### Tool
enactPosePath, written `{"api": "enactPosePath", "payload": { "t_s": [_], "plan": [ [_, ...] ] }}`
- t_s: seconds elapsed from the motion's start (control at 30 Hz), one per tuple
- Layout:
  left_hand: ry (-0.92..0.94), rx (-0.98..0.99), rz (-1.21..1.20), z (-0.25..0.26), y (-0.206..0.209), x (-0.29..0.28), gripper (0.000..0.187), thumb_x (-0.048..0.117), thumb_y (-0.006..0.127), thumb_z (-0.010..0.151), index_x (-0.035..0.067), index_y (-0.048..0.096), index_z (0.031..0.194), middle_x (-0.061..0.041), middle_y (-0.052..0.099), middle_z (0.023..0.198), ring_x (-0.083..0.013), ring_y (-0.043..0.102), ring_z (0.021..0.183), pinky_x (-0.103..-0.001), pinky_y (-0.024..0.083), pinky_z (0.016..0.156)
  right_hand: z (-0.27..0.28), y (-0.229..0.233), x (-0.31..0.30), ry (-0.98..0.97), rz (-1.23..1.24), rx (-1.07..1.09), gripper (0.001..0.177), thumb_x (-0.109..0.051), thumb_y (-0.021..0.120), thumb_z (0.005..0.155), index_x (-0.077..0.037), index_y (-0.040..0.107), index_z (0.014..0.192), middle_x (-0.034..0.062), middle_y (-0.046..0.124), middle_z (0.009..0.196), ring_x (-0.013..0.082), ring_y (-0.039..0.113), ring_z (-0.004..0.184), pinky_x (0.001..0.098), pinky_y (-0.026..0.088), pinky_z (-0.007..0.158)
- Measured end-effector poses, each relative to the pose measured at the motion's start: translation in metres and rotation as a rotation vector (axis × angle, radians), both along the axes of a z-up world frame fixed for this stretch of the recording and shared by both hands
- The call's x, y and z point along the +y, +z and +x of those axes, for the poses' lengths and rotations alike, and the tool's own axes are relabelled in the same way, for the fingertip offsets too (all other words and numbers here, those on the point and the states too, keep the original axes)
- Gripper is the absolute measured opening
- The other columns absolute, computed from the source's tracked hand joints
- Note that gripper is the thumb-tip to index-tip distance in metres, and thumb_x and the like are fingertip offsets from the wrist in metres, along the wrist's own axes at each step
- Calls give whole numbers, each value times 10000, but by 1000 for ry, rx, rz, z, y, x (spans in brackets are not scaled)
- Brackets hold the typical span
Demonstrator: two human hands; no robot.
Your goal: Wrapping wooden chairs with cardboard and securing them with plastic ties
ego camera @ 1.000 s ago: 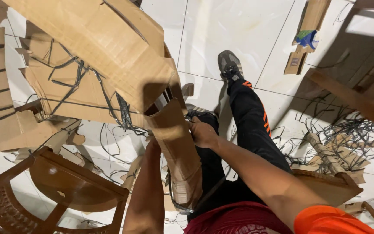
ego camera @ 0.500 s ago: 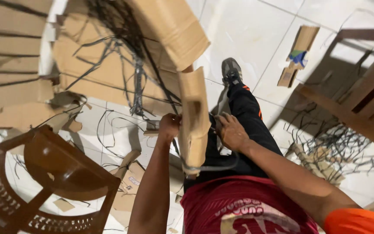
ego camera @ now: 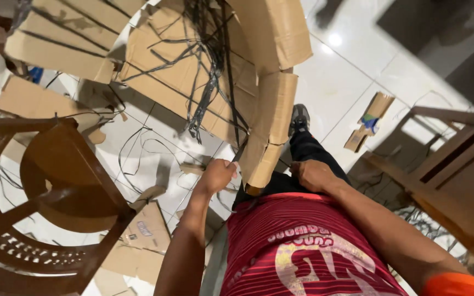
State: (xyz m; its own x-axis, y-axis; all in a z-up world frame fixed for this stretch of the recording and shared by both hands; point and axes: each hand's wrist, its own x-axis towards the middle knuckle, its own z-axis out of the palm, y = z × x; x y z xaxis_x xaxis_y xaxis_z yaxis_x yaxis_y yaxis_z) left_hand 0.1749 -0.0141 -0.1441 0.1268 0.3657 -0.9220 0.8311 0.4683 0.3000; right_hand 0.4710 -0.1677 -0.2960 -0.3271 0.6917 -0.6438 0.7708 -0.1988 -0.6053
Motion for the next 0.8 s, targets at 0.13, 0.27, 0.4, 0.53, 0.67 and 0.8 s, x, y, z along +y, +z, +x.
{"api": "enactPosePath", "payload": {
  "t_s": [0.13, 0.27, 0.4, 0.53, 0.67, 0.8],
  "plan": [
    [72, -42, 14, 1, 56, -1, 360, 296, 515, 942, 96, 760, 771, -144, 660, 609, -257, 659, 518, -377, 568, 520, 12, 43, 34, 155, 17, -182, 227, -282, 635, 842, -100, 732, 746, 142, 694, 632, 336, 694, 642, 389, 505, 592],
    [-6, -45, 131, 2, 94, 1, 399, 375, 508, 936, 95, 722, 748, -233, 707, 757, -433, 716, 813, -511, 555, 759, 17, 31, 29, 290, 10, -221, 278, -338, 586, 891, -150, 788, 871, 139, 748, 728, 332, 742, 750, 409, 546, 660],
    [-47, -53, 285, 4, 111, -2, 427, 347, 500, 957, 12, 683, 766, -293, 705, 948, -500, 662, 996, -575, 510, 867, 18, 99, 61, 311, -48, -269, 272, -429, 535, 900, -372, 742, 1067, 3, 755, 776, 233, 765, 831, 352, 579, 723],
    [197, -348, 382, 17, 139, 2, 297, 219, 596, 942, 9, 756, 805, -181, 695, 1313, -455, 640, 1180, -546, 497, 1008, 25, 130, 63, 293, -90, -305, 277, -421, 507, 957, -302, 722, 1087, 46, 778, 852, 267, 762, 882, 359, 584, 765],
    [419, -675, 303, 24, 137, -6, 230, 165, 606, 972, 13, 774, 932, -171, 733, 1274, -208, 642, 1078, -418, 557, 966, 23, 155, 71, 211, -99, -241, 268, -377, 549, 931, -231, 734, 1060, 110, 774, 832, 353, 755, 886, 448, 596, 774],
    [394, -807, 351, 30, 105, -17, 247, 166, 660, 988, -18, 752, 1126, -218, 709, 1246, -261, 646, 1107, -444, 541, 965, 24, 163, 80, 199, -130, -209, 277, -415, 530, 938, -252, 719, 1060, 105, 781, 884, 349, 751, 931, 443, 601, 798]
  ]
}}
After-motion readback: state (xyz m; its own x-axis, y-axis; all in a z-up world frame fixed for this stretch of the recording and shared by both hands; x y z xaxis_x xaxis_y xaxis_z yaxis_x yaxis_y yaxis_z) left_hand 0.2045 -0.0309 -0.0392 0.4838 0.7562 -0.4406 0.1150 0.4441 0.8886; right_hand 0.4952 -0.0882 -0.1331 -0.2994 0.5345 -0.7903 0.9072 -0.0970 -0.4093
